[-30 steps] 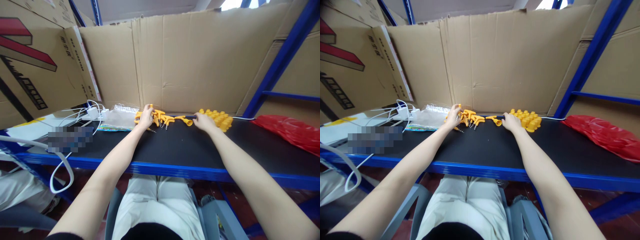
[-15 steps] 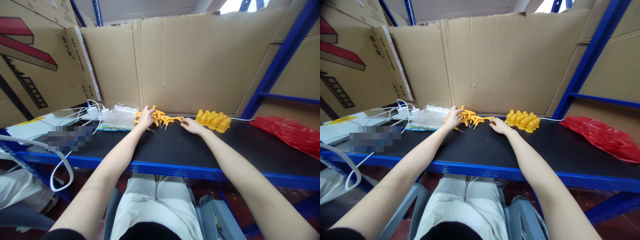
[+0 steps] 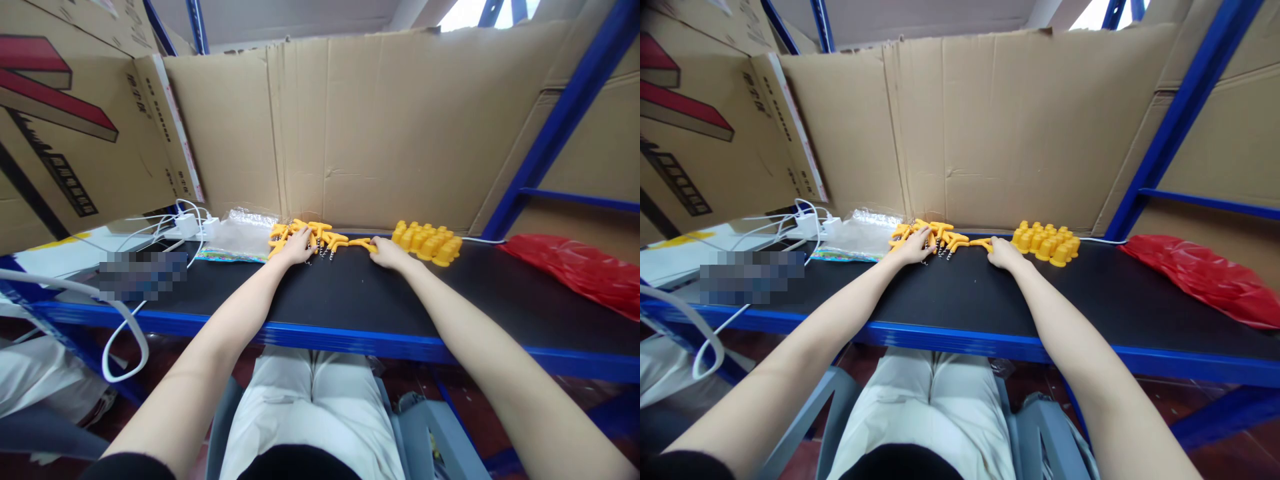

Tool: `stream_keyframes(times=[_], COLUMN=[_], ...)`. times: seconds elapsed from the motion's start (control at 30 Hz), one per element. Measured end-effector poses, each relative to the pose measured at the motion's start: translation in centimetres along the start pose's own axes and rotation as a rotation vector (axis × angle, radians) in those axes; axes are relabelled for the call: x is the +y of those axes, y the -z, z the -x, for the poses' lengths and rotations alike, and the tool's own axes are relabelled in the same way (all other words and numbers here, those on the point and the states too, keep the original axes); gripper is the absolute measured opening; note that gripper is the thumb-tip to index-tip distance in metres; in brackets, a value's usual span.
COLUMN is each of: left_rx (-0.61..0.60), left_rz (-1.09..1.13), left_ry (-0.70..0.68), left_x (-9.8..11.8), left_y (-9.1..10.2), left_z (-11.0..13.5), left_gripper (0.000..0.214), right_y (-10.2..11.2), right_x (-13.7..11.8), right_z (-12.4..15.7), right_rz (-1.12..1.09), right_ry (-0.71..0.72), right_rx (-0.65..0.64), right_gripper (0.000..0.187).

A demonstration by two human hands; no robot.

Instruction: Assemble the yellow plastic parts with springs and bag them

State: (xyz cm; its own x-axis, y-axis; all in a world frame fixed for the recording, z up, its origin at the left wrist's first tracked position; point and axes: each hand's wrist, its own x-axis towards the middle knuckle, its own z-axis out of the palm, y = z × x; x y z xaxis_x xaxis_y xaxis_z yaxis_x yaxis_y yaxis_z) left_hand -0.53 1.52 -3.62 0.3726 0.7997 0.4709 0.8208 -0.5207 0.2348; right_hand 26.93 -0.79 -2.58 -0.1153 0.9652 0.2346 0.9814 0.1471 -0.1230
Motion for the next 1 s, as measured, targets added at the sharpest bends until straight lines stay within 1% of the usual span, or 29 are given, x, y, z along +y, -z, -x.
stream_keyframes(times=[0.1, 0.2, 0.27, 0.3, 0.37, 0.43, 0.47, 0.53, 0.6, 0.63, 0.67, 0.7, 0.77, 0.8, 0.87, 1.0], left_rx=[-0.11, -0.221, -0.243, -0.225, -0.148, -0.052, -0.005, 0.079, 0.133, 0.144, 0.143, 0.141, 0.144, 0.144, 0.138, 0.091], left_rz=[-0.068, -0.108, -0.106, -0.103, -0.101, -0.092, -0.081, -0.047, -0.018, -0.003, 0.011, 0.022, 0.016, 0.0, -0.039, -0.084], left_ry=[0.058, 0.117, 0.136, 0.14, 0.124, 0.07, 0.022, -0.1, -0.224, -0.259, -0.263, -0.232, -0.13, -0.08, -0.014, 0.009], left_x=[0.7, 1.5, 1.9, 2.1, 2.3, 2.6, 2.9, 3.7, 4.7, 5.3, 5.8, 6.2, 6.8, 6.9, 7.0, 7.1], left_y=[0.4, 0.9, 1.1, 1.1, 1.2, 1.4, 1.6, 1.9, 2.2, 2.3, 2.4, 2.5, 2.6, 2.7, 3.0, 3.8], left_z=[0.2, 0.2, 0.2, 0.2, 0.2, 0.2, 0.3, 0.4, 0.6, 0.7, 0.8, 0.9, 1.0, 1.1, 1.1, 1.2], left_gripper=[0.063, 0.07, 0.068, 0.064, 0.055, 0.047, 0.046, 0.049, 0.052, 0.052, 0.054, 0.054, 0.049, 0.044, 0.037, 0.036], right_y=[0.2, 0.5, 0.8, 0.9, 1.2, 1.5, 1.7, 2.1, 2.5, 2.7, 2.9, 3.1, 3.3, 3.4, 3.3, 3.1], right_x=[-0.2, -0.3, -0.5, -0.6, -0.8, -1.1, -1.3, -1.8, -2.4, -2.8, -3.2, -3.6, -4.3, -4.7, -5.2, -5.7], right_z=[0.1, 0.3, 0.5, 0.6, 0.8, 1.1, 1.2, 1.6, 2.0, 2.1, 2.3, 2.4, 2.7, 2.8, 3.0, 3.0], right_rz=[0.016, 0.007, 0.002, -0.002, -0.009, -0.018, -0.021, -0.021, -0.016, -0.015, -0.014, -0.011, 0.005, 0.019, 0.049, 0.062], right_ry=[-0.012, -0.031, -0.033, -0.033, -0.028, -0.013, 0.007, 0.086, 0.222, 0.303, 0.384, 0.457, 0.56, 0.585, 0.587, 0.512], right_rx=[-0.028, -0.02, 0.001, 0.016, 0.057, 0.122, 0.169, 0.277, 0.368, 0.402, 0.426, 0.443, 0.467, 0.47, 0.449, 0.335], right_gripper=[0.036, 0.038, 0.039, 0.038, 0.039, 0.039, 0.038, 0.037, 0.035, 0.034, 0.033, 0.032, 0.03, 0.029, 0.028, 0.033])
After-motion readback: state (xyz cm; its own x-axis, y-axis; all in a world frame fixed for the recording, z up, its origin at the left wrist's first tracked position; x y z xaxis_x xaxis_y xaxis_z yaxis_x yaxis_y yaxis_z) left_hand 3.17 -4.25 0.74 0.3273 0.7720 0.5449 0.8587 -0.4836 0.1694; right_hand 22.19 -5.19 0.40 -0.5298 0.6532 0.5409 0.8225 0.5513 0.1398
